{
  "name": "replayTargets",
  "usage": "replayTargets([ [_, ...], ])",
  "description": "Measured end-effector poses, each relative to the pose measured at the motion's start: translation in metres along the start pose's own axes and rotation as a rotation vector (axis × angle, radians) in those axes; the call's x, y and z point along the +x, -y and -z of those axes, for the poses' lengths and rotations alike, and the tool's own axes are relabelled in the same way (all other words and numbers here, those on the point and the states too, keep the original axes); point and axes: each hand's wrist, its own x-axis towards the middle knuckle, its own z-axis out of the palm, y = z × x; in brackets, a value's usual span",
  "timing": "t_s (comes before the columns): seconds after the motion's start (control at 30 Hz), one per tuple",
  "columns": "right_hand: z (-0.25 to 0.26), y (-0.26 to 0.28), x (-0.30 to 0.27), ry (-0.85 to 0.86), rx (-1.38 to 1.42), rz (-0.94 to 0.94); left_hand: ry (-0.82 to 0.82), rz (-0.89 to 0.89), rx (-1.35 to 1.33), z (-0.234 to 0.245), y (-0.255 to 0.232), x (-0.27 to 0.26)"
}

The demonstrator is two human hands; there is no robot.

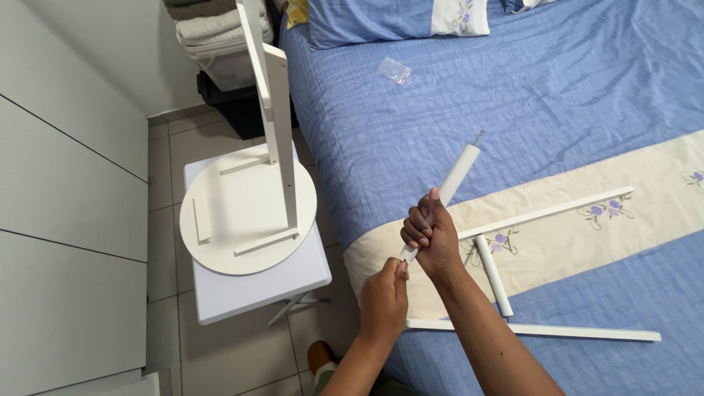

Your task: The person assembles a white metal frame by inserting cylindrical rods into rectangular bars and securing them with screws and an Allen key. The person uses a small white stool as a work surface and places parts on the bed nearby.

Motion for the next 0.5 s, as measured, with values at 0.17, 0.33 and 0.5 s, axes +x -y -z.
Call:
replayTargets([
  [0.17,0.005,-0.004,0.006,0.257,0.612,-0.201,0.222,0.445,-0.733,-0.008,0.001,-0.014],
  [0.33,-0.011,0.003,0.007,0.196,0.257,-0.258,0.189,0.41,-0.611,0.003,-0.007,0.001],
  [0.5,-0.043,0.003,-0.001,-0.008,-0.389,-0.209,0.107,0.355,-0.463,0.016,-0.017,0.044],
])
